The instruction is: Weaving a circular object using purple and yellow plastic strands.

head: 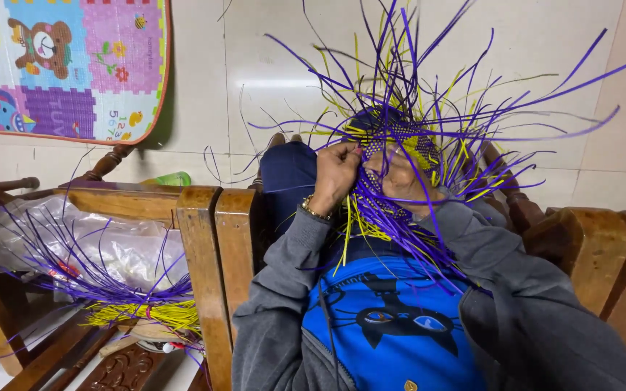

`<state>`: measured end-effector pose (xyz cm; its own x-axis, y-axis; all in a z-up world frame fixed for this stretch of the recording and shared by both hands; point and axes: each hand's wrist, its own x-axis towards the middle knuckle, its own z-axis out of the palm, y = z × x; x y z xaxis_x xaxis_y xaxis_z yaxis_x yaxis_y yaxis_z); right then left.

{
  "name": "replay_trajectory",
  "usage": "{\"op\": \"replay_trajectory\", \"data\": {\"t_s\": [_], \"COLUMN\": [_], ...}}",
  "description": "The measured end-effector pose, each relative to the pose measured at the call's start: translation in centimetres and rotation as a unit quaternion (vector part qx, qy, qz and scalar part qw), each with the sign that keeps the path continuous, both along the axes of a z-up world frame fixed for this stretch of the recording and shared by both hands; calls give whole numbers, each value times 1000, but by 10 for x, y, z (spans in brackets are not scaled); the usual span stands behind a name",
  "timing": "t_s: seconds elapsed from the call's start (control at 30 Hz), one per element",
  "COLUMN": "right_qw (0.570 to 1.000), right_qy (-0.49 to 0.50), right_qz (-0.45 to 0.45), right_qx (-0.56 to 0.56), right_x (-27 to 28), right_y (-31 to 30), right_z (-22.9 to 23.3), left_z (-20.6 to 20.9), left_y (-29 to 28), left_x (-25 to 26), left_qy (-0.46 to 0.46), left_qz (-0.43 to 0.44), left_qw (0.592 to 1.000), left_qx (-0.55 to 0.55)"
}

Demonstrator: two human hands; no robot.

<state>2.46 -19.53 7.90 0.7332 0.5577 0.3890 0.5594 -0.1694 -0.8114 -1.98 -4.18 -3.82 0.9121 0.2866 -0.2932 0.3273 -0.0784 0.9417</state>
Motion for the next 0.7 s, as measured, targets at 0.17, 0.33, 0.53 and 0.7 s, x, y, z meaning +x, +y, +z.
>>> {"op": "replay_trajectory", "data": {"t_s": [0.17,0.33,0.53,0.7], "right_qw": [999,1000,991,994], "right_qy": [-9,1,114,102], "right_qz": [-35,-23,-34,-38], "right_qx": [-5,6,-55,-30], "right_x": [17,19,25,27], "right_y": [3,11,4,5], "right_z": [-18,-9,-21,-27], "left_z": [73,44,52,39], "left_y": [-14,-10,-10,-7], "left_x": [0,-1,5,3], "left_qy": [-109,-70,-98,-107], "left_qz": [-69,-80,-31,-19], "left_qw": [954,956,988,986], "left_qx": [269,275,115,124]}}
